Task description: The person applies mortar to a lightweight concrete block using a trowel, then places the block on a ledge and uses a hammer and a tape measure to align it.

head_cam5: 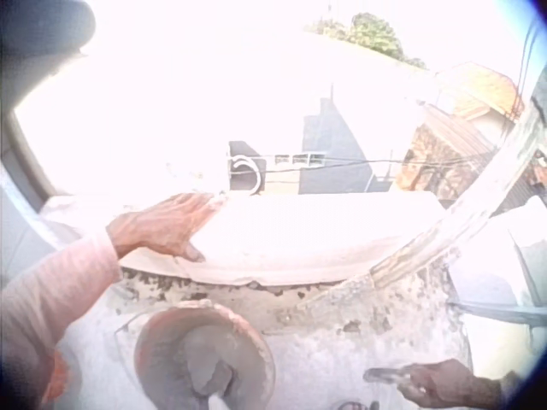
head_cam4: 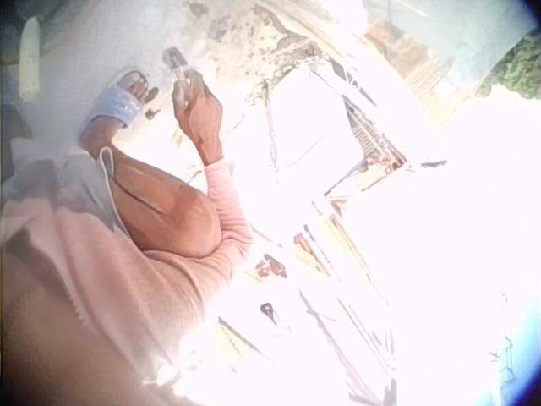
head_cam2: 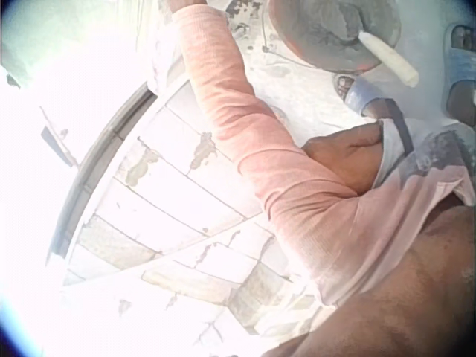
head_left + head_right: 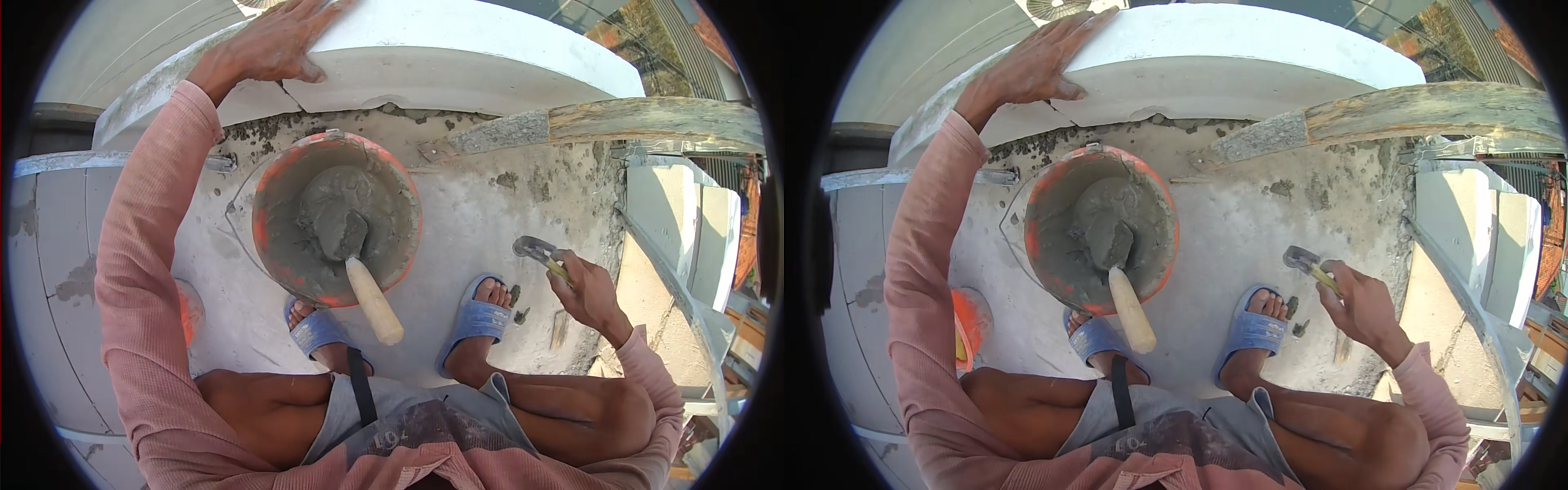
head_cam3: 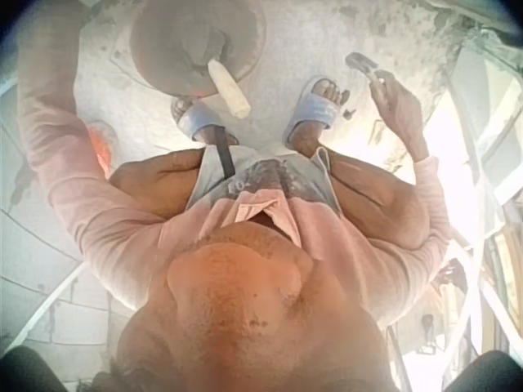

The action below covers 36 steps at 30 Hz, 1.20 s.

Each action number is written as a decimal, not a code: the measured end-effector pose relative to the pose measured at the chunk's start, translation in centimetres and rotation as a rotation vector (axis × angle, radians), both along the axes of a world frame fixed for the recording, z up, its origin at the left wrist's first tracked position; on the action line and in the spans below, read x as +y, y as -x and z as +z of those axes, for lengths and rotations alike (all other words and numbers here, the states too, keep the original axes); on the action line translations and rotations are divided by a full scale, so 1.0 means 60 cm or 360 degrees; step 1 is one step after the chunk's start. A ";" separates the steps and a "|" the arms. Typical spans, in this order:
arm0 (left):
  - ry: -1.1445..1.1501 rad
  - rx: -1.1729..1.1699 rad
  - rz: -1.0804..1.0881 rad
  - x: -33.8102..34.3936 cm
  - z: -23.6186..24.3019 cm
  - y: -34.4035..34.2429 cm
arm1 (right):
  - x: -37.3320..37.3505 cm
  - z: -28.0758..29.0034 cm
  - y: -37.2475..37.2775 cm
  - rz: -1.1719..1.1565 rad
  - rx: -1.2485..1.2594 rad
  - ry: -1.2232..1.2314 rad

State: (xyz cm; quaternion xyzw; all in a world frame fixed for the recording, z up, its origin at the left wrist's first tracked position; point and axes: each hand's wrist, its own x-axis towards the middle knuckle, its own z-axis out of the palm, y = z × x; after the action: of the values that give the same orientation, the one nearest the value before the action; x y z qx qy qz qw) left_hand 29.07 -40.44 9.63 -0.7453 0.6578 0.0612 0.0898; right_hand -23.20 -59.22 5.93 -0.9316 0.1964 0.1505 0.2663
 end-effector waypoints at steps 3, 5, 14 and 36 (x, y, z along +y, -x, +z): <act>0.0009 0.0047 0.0134 -0.017 0.001 0.010 | 0.006 0.003 -0.016 -0.0029 -0.0057 -0.0323; 0.0022 0.0062 0.0132 -0.018 0.006 0.008 | 0.007 -0.013 -0.029 -0.0170 0.0049 -0.0815; 0.0005 -0.0023 0.0173 -0.013 0.011 0.027 | 0.117 -0.107 -0.202 -0.1032 0.0803 -0.1778; -0.0016 0.0006 0.0172 -0.007 0.005 0.019 | 0.352 -0.196 -0.403 0.0861 0.0060 -0.0613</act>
State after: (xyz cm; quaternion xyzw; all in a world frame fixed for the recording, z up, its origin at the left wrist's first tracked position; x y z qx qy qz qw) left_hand 27.96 -40.84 9.93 -0.7791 0.6165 0.0705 0.0889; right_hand 0.97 -38.09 -5.85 -0.8795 -0.0851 0.2674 0.3844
